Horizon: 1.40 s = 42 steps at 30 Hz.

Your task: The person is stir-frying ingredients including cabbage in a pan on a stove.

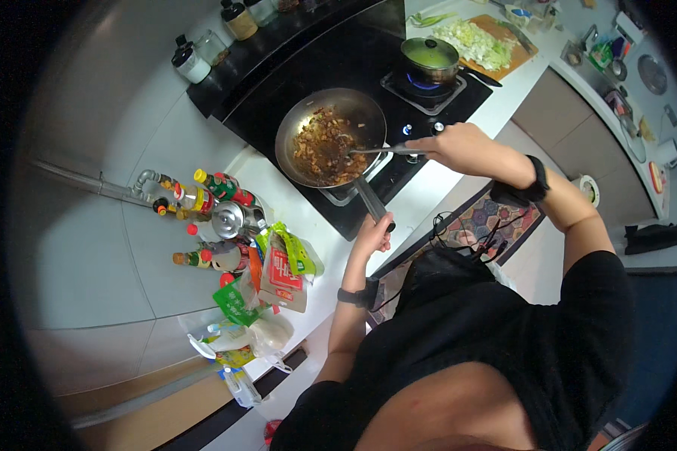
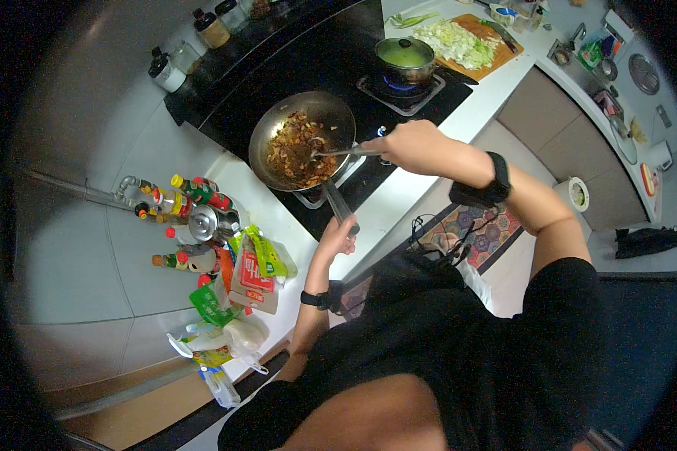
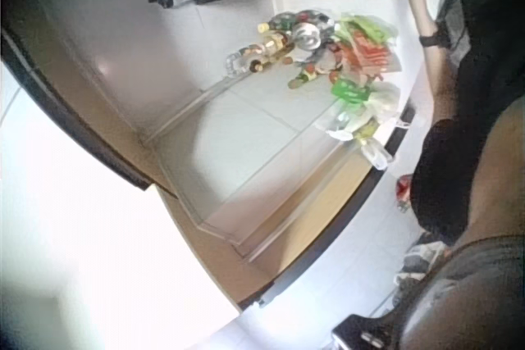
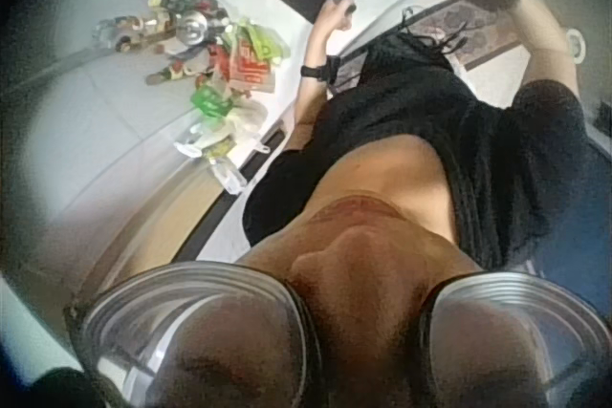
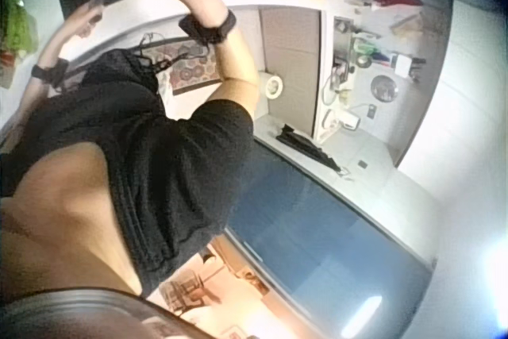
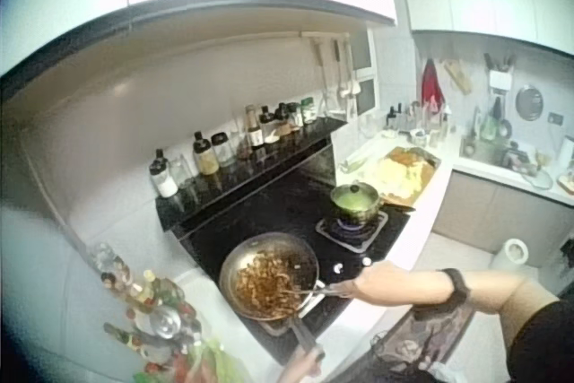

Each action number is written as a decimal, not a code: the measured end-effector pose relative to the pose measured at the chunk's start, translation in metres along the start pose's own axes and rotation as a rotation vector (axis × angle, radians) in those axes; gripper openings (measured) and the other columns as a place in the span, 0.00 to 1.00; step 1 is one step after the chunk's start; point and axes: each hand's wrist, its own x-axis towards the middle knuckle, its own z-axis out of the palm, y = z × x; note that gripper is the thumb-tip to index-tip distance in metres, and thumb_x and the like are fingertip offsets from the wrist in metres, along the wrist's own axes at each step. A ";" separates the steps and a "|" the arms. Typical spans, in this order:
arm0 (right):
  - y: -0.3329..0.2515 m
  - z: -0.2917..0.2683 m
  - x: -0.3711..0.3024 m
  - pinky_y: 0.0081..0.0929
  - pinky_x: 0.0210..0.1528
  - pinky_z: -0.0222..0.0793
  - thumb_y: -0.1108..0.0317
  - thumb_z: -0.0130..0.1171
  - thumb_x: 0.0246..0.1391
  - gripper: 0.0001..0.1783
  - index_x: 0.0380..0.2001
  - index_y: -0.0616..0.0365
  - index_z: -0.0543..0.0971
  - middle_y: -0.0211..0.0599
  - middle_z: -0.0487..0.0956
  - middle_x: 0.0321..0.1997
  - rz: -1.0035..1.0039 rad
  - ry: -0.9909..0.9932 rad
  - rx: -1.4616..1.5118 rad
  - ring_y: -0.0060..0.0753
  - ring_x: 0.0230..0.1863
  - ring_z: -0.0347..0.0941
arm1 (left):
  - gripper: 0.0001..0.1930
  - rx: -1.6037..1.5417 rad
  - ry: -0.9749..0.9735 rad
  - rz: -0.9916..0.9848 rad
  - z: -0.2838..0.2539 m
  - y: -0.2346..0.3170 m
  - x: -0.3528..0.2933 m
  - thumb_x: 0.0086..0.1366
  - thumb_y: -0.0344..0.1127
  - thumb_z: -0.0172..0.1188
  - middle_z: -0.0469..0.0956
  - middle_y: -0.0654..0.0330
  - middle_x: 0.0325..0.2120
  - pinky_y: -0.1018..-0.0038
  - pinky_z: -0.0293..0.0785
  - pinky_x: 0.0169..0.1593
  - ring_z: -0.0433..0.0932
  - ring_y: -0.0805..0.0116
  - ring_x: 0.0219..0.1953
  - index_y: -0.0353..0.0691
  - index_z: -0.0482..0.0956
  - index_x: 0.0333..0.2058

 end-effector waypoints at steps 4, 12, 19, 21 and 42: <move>0.023 0.027 0.007 0.36 0.21 0.68 0.63 0.51 0.47 0.19 0.45 0.36 0.72 0.40 0.76 0.19 0.015 0.021 0.044 0.43 0.22 0.74 | 0.20 0.040 0.137 -0.009 0.007 0.005 -0.002 0.56 0.49 0.51 0.65 0.62 0.11 0.80 0.64 0.11 0.66 0.73 0.08 0.35 0.63 0.32; 0.103 0.095 0.073 0.38 0.23 0.68 0.64 0.51 0.49 0.18 0.46 0.51 0.70 0.44 0.75 0.21 -0.130 0.290 0.339 0.46 0.23 0.73 | 0.23 0.211 0.763 0.102 0.050 0.001 0.001 0.57 0.44 0.51 0.74 0.51 0.19 0.73 0.69 0.16 0.74 0.63 0.12 0.34 0.58 0.45; 0.154 0.124 0.099 0.41 0.36 0.67 0.66 0.50 0.51 0.17 0.45 0.60 0.70 0.54 0.75 0.31 -0.216 0.274 0.659 0.53 0.32 0.72 | 0.19 0.225 1.080 0.219 0.080 -0.001 0.025 0.56 0.36 0.54 0.73 0.57 0.18 0.74 0.64 0.14 0.69 0.71 0.09 0.44 0.62 0.46; 0.158 0.109 0.102 0.40 0.37 0.67 0.65 0.50 0.50 0.17 0.44 0.60 0.70 0.54 0.75 0.32 -0.150 0.237 0.655 0.54 0.33 0.72 | 0.19 0.194 1.112 0.206 0.085 0.001 0.027 0.55 0.37 0.54 0.73 0.55 0.18 0.73 0.65 0.16 0.69 0.68 0.10 0.43 0.63 0.46; 0.159 -0.001 0.112 0.38 0.33 0.70 0.64 0.53 0.47 0.17 0.44 0.41 0.74 0.40 0.77 0.29 -0.586 -0.024 -0.062 0.45 0.30 0.74 | 0.21 0.126 1.026 0.221 0.090 0.005 0.024 0.56 0.40 0.53 0.68 0.61 0.11 0.76 0.61 0.15 0.66 0.73 0.10 0.43 0.60 0.47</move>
